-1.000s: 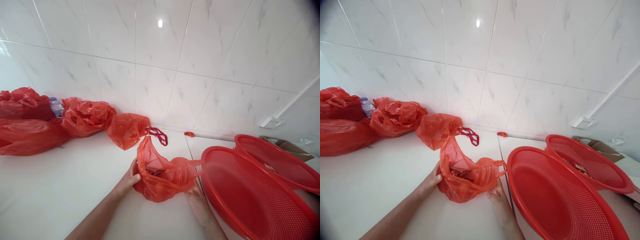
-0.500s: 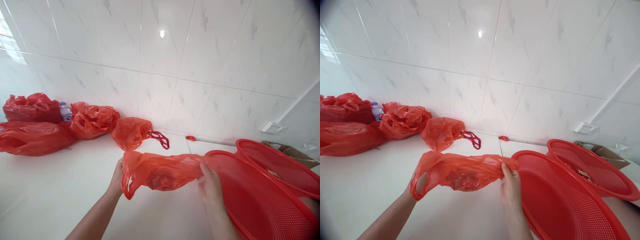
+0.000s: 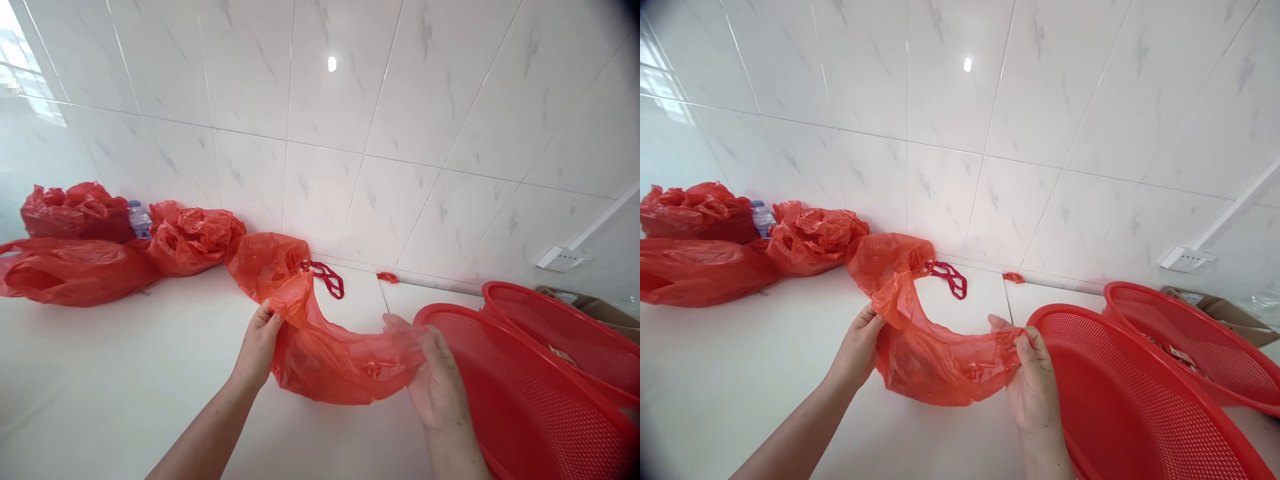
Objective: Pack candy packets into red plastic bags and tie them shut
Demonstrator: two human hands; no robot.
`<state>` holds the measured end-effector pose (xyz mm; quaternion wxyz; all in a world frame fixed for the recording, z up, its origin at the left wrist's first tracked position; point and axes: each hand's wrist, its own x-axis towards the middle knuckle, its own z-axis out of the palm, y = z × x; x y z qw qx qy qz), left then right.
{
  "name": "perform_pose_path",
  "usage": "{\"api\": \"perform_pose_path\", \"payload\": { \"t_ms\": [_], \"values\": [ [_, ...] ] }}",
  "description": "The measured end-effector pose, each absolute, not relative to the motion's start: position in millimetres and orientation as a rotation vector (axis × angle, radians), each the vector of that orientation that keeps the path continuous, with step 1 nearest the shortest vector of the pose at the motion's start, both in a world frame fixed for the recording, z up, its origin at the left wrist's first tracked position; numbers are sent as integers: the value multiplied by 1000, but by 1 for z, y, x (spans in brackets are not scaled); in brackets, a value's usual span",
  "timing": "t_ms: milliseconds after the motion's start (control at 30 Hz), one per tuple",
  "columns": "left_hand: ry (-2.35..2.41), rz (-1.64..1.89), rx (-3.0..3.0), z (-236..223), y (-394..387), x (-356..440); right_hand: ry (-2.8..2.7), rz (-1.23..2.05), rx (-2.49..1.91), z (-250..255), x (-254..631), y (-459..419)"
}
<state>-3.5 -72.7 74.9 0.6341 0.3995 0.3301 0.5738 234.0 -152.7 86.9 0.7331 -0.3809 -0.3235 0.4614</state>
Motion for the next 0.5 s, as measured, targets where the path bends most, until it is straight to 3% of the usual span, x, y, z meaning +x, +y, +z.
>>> {"api": "perform_pose_path", "payload": {
  "t_ms": [200,333,500],
  "values": [
    [696,1281,731,70,-72,8,-648,1112,-731,105,215,-148],
    [735,1221,716,68,-77,21,-814,1040,-972,115,195,-151],
    [779,1089,933,66,-84,32,-1213,1229,-1223,128,173,-153]
  ]
}}
